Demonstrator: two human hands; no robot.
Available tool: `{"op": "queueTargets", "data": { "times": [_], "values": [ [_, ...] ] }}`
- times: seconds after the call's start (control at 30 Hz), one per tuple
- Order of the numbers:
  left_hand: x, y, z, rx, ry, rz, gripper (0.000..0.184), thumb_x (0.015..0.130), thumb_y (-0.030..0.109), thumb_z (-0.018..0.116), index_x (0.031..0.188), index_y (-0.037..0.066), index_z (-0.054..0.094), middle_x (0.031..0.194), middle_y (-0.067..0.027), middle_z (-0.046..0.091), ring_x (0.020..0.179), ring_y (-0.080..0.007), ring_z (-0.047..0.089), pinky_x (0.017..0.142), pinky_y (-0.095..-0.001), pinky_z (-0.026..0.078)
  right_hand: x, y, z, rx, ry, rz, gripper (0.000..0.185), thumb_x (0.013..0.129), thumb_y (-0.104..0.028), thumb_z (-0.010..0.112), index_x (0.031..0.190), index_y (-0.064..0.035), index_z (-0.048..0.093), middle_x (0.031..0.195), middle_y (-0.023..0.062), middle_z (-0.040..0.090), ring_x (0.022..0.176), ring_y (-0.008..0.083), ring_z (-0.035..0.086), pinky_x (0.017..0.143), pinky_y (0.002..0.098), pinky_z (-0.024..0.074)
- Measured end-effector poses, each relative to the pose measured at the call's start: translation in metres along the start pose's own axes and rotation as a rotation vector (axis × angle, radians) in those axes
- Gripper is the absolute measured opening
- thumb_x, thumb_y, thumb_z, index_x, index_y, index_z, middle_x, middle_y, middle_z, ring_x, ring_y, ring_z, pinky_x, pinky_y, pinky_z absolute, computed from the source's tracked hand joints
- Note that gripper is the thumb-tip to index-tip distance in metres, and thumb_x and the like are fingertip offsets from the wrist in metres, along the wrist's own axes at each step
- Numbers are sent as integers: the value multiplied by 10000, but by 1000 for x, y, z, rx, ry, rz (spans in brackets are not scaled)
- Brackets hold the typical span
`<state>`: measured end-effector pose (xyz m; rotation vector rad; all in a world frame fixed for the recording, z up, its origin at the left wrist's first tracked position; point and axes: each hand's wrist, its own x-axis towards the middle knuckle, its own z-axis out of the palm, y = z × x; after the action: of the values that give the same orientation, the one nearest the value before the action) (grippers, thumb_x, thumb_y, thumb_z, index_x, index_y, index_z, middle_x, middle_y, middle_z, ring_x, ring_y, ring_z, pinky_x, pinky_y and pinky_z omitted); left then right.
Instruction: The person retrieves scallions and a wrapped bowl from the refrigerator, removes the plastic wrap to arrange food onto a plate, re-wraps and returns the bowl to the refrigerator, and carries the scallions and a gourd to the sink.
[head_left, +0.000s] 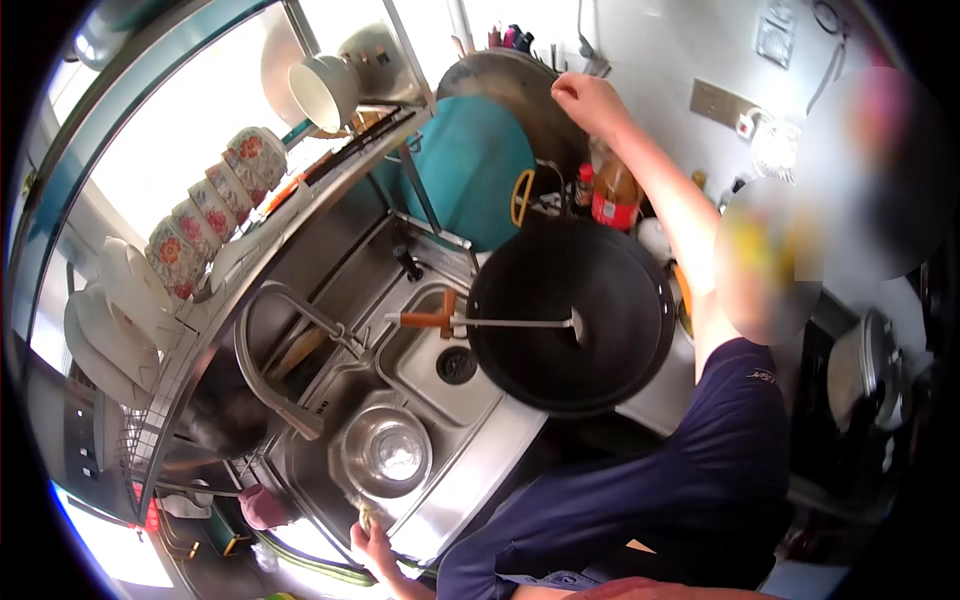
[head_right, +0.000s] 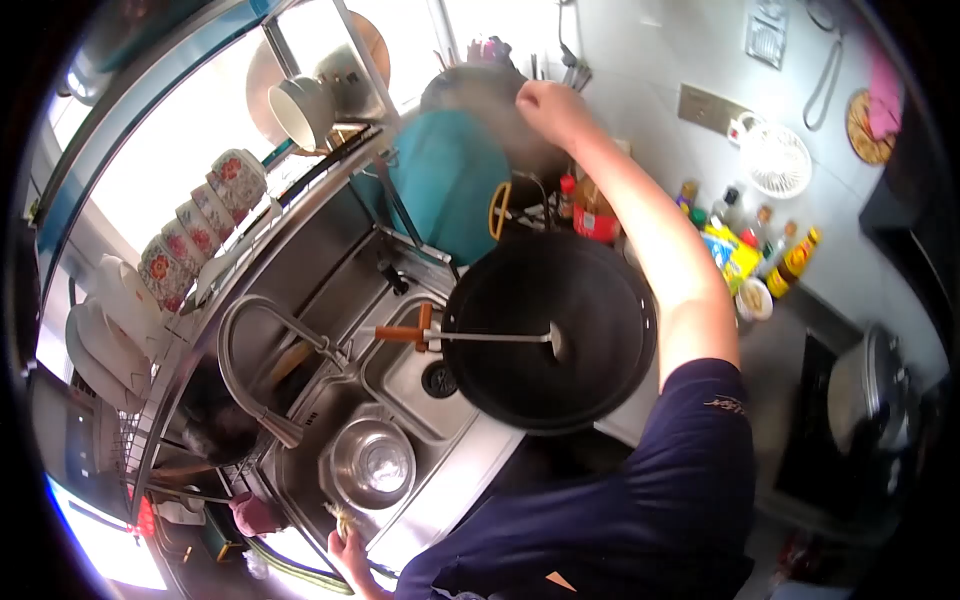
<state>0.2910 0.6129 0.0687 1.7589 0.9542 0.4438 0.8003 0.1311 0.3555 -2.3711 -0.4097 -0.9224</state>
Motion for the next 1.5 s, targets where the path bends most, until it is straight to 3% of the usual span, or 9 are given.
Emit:
{"op": "queueTargets", "data": {
  "times": [0.23,0.37,0.47,0.5,0.6,0.83,0.93,1.17,1.5],
  "values": [
    [-36,-47,26,-53,294,31,91,823,-10,622,798,13,538,586,-9,503,438,-77,450,386,-228,337,182,123,101,0,178,161,529,784,-389,636,1162,-22,588,1122,229,622,1051,363,600,915,406,476],
    [-69,-60,6,99,124,-45,326,928,179,594,1245,102,605,615,53,496,449,-46,360,378,-233,254,217,143,136,118,170,295,595,804,-454,616,1207,-19,565,1137,244,616,1091,353,589,943,416,458],
    [-94,-25,11,402,324,-152,173,895,226,648,994,94,699,591,46,477,453,-43,337,399,-224,233,221,148,137,10,300,474,667,797,-550,592,1193,-14,567,1138,236,622,1065,348,604,922,404,466],
    [-96,-27,0,250,276,-276,318,879,262,676,1143,89,638,574,34,489,442,-73,383,385,-256,292,221,154,138,-63,341,444,687,782,-587,594,1172,-22,577,1124,224,631,1027,353,621,892,396,481],
    [-118,64,40,174,413,-133,224,879,85,642,690,29,535,522,9,479,420,-53,430,376,-225,308,249,179,138,220,-74,442,561,740,-520,626,1064,-62,653,947,146,689,890,285,650,804,362,496],
    [-141,48,48,239,479,-200,93,817,65,641,785,1,581,620,-19,532,534,-78,469,480,-264,385,300,197,180,-105,-97,133,423,745,-420,652,830,-8,693,702,131,655,676,234,620,654,381,466],
    [-154,57,49,180,500,-243,102,807,63,654,855,-8,598,641,-27,542,537,-93,499,496,-271,411,381,292,211,-94,-98,-123,295,852,-241,577,978,18,639,918,199,666,848,274,630,787,389,493],
    [-161,56,46,164,533,-286,109,825,73,654,898,7,608,656,-25,549,536,-91,503,514,-267,422,315,146,88,-23,411,-221,217,826,-9,417,981,52,557,910,276,620,831,435,617,755,490,477],
    [-150,52,49,-29,478,-297,65,837,66,620,874,51,568,684,11,555,525,-55,489,482,-216,383,205,77,-23,-183,709,-641,146,945,-96,503,964,45,536,933,238,542,857,402,525,771,473,423]
  ]
}}
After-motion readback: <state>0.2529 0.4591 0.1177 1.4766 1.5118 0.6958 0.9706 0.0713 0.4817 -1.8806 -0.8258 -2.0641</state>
